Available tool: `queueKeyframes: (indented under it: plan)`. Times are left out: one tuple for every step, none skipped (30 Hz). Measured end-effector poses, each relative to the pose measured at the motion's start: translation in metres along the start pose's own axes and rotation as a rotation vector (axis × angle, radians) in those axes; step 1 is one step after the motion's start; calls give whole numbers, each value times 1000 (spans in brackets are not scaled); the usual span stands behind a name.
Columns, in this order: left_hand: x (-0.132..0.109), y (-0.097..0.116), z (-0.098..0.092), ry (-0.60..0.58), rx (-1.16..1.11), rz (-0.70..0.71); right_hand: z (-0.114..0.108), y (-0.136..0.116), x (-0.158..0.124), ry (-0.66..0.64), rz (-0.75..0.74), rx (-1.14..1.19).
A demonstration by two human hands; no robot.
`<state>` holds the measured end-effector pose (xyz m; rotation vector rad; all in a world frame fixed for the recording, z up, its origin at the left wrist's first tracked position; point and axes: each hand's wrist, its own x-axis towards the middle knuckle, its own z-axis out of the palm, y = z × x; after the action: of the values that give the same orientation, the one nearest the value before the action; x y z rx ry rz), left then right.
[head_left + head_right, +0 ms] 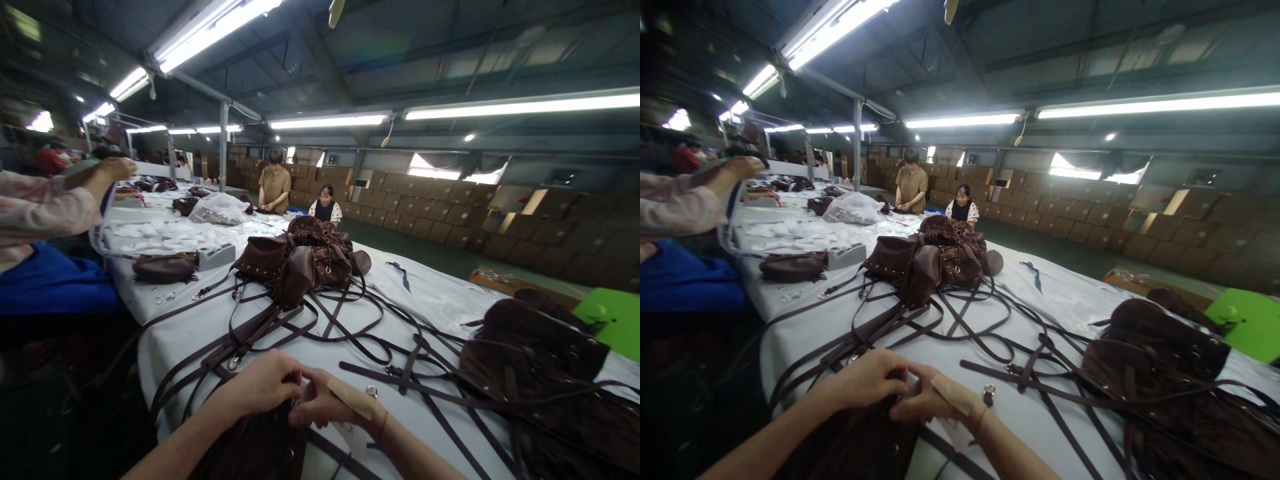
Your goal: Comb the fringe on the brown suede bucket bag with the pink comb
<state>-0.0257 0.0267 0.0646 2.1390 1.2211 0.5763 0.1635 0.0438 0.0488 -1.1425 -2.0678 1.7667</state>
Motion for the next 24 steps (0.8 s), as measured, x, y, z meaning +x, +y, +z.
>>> queueKeyframes:
  plan:
    - [2,-1,-1,-6,13,13,7,1,4,-70,4,11]
    - [5,-4,-2,-14,8,19,14,5,8,-108,16,47]
    - [8,-8,-2,-16,-12,20,22,10,10,-116,32,108]
    - [11,-14,-2,-12,-42,14,30,16,11,-104,48,186]
    - [13,-20,-1,-5,-66,7,36,22,11,-87,63,270]
    - [15,-27,0,19,-96,-11,42,27,10,-70,71,357]
    - [15,-33,1,71,-153,-46,45,31,8,-55,69,442]
    - [13,-38,3,148,-251,-104,48,34,5,-45,49,523]
    - [10,-42,5,240,-395,-173,49,36,3,-40,20,604]
    - [5,-45,9,327,-572,-237,50,36,0,-30,-13,698]
    - [-1,-46,13,381,-767,-283,50,35,-2,-27,-32,791]
    - [-9,-45,17,378,-962,-305,50,33,-5,-26,-41,868]
    - [-17,-43,22,316,-1129,-297,49,31,-7,-27,-44,916]
    - [-24,-41,26,219,-1266,-267,48,29,-8,-29,-44,943]
    - [-30,-39,30,123,-1373,-232,48,26,-10,-25,-51,959]
    - [-34,-37,33,44,-1448,-200,47,23,-11,-3,-72,973]
    - [-35,-35,35,2,-1487,-170,45,20,-13,31,-93,987]
    - [-35,-33,37,-8,-1484,-150,43,17,-14,65,-101,998]
    - [-33,-30,39,-3,-1451,-140,41,14,-16,86,-83,1007]
    - [-30,-27,41,-8,-1395,-135,38,13,-17,99,-50,1015]
    - [-27,-22,43,-34,-1318,-132,35,12,-19,106,-12,1029]
    - [-24,-16,48,-78,-1222,-127,32,12,-20,101,27,1043]
    - [-21,-8,53,-126,-1118,-117,30,14,-21,91,62,1056]
    - [-19,-1,61,-158,-1019,-108,28,16,-22,89,87,1062]
